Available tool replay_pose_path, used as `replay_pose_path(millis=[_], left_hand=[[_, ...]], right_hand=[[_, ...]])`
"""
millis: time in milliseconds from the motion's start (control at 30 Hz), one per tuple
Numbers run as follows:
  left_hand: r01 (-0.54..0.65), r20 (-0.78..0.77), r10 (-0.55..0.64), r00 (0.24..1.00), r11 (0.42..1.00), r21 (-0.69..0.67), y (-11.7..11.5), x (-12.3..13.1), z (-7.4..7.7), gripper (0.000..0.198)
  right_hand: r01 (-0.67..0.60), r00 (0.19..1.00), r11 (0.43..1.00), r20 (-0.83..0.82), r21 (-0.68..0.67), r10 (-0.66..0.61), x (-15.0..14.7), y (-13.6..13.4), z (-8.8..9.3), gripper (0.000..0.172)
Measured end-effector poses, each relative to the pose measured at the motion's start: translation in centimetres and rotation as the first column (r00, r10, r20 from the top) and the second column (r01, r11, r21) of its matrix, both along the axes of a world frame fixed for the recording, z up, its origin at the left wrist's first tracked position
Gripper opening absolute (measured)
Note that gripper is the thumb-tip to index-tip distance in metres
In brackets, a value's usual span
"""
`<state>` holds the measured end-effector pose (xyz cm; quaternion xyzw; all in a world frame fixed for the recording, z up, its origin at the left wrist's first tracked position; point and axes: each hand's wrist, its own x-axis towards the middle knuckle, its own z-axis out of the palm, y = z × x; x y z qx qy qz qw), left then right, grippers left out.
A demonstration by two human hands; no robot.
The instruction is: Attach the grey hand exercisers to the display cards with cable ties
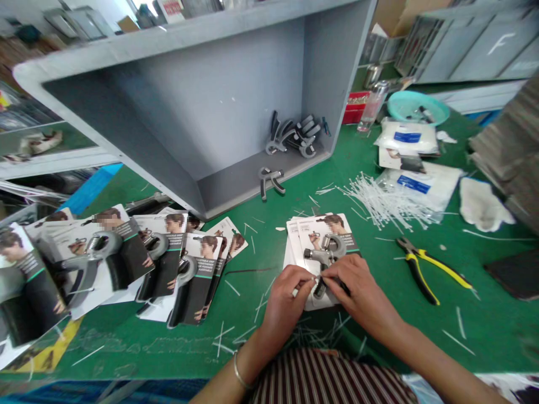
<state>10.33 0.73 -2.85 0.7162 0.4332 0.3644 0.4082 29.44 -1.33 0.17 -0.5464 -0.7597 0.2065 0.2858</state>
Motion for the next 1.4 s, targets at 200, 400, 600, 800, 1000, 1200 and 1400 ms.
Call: replay_pose_path(millis=[200,400,600,800,1000,1200,1400], left_hand=[[-0.012,-0.038,0.014,0.999,0.999,0.050,0.9,0.1,0.1,0.007],[-0.026,0.034,0.027,0.999,0.998,-0.052,0.7,0.0,-0.1,0.008],[-0.027,0.066,0.031,0.997,0.997,-0.071,0.2,-0.6,1.1,0.008],[0.010,-0.028,-0.011,1.000,0.999,-0.031,0.3,-1.2,1.9,0.008],[0.043,-0.074,-0.052,0.996,0.992,-0.119,0.3,-1.5,0.7,0.009],[0.048,-0.064,-0.056,0.996,0.991,-0.124,0.4,-1.3,1.0,0.009],[0.041,-0.028,-0.045,0.999,0.991,-0.130,0.4,-1.2,0.9,0.009]], right_hand=[[0.021,1.000,1.000,0.019,-0.005,-0.021,-0.7,0.0,-0.9,0.007],[0.013,1.000,1.000,0.025,0.007,-0.013,-0.6,-0.2,-1.2,0.006],[-0.027,0.999,0.998,-0.039,0.063,0.030,-1.1,-0.2,0.0,0.007],[-0.101,0.993,0.994,0.065,0.039,0.098,-1.6,-0.2,0.8,0.010],[-0.064,0.989,0.998,0.134,-0.004,0.064,-1.5,-0.8,-0.6,0.011],[-0.060,0.978,0.998,0.199,0.010,0.056,-1.6,-1.4,0.1,0.015],[-0.062,0.977,0.998,0.206,0.003,0.060,-1.3,-1.7,0.2,0.016]])
